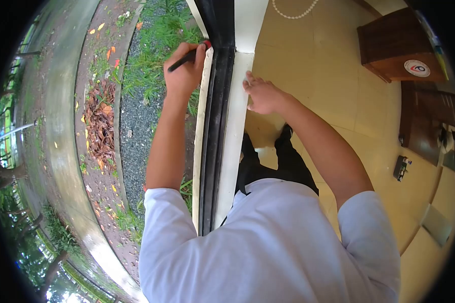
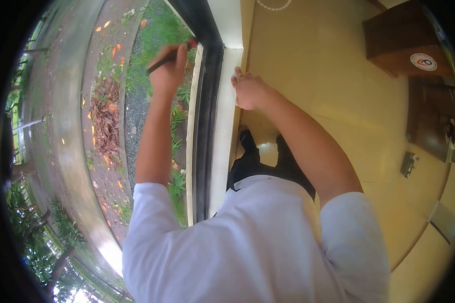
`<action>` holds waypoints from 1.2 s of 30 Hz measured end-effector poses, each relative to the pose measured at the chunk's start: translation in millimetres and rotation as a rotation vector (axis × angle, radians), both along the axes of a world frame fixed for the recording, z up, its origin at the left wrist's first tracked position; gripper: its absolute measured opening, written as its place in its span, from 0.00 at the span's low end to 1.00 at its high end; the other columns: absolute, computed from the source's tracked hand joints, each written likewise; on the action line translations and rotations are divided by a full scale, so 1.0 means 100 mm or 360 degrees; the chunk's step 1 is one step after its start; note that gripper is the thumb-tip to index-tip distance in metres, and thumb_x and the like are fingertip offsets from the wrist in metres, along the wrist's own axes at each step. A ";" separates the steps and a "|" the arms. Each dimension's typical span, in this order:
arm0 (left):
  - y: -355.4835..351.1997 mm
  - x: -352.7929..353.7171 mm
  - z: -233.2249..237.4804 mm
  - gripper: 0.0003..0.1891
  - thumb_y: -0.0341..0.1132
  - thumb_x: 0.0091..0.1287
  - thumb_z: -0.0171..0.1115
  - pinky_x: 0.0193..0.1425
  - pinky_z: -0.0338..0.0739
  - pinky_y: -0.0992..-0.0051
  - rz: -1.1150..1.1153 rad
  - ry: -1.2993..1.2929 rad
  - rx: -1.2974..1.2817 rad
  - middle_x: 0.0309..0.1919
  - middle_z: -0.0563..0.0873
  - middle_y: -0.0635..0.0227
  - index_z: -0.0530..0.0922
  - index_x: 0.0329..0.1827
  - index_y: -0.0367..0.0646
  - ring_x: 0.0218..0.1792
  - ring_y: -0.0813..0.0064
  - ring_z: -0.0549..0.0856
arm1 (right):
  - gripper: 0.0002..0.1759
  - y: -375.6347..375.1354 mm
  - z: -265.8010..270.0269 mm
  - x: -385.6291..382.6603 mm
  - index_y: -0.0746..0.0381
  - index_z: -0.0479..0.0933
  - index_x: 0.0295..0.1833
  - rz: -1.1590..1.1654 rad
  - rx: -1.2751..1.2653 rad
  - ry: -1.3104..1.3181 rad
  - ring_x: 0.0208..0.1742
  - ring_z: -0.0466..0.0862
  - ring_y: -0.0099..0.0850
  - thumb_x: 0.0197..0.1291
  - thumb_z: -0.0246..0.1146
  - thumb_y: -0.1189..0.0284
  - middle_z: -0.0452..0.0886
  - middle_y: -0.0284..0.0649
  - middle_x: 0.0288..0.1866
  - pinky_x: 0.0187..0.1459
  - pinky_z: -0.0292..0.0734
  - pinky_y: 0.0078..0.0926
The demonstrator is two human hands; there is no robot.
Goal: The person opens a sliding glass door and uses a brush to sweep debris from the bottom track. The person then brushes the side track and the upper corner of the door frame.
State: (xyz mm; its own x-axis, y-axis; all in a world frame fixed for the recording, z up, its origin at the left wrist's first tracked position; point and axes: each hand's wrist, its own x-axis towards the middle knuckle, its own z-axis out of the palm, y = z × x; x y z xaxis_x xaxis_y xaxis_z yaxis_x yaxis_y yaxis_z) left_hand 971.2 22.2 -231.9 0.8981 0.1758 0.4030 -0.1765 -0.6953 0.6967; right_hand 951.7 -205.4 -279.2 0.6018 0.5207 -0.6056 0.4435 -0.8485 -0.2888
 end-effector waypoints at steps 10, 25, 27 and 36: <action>-0.15 -0.16 0.81 0.08 0.39 0.71 0.69 0.35 0.81 0.67 -0.0180 0.0123 -0.0016 0.29 0.89 0.58 0.85 0.38 0.44 0.30 0.62 0.89 | 0.22 0.16 0.53 0.12 0.68 0.81 0.56 0.0061 0.0386 -0.0529 0.70 0.77 0.50 0.61 0.68 0.64 0.80 0.54 0.66 0.69 0.72 0.49; -0.06 0.36 6.13 0.16 0.50 0.69 0.67 0.42 0.83 0.67 -0.0057 -0.1571 0.0168 0.35 0.90 0.59 0.89 0.42 0.46 0.35 0.61 0.89 | 0.42 -0.09 6.76 0.87 0.67 0.65 0.77 0.0290 0.0896 -0.2906 0.82 0.62 0.50 0.61 0.72 0.61 0.62 0.56 0.81 0.80 0.59 0.43; -0.04 0.36 5.49 0.14 0.46 0.68 0.68 0.42 0.82 0.69 -0.0127 -0.1291 0.0172 0.35 0.90 0.61 0.87 0.41 0.45 0.34 0.68 0.89 | 0.49 -0.13 6.58 0.86 0.71 0.60 0.79 0.0341 0.0648 -0.2818 0.86 0.53 0.51 0.61 0.73 0.57 0.57 0.58 0.83 0.84 0.50 0.45; -0.11 0.12 5.29 0.18 0.54 0.72 0.60 0.43 0.83 0.58 0.0327 -0.1453 0.0915 0.35 0.89 0.60 0.83 0.39 0.49 0.37 0.53 0.88 | 0.47 -0.10 5.46 0.93 0.74 0.63 0.76 0.0795 0.0868 -0.2625 0.83 0.59 0.53 0.56 0.75 0.65 0.61 0.59 0.80 0.84 0.50 0.47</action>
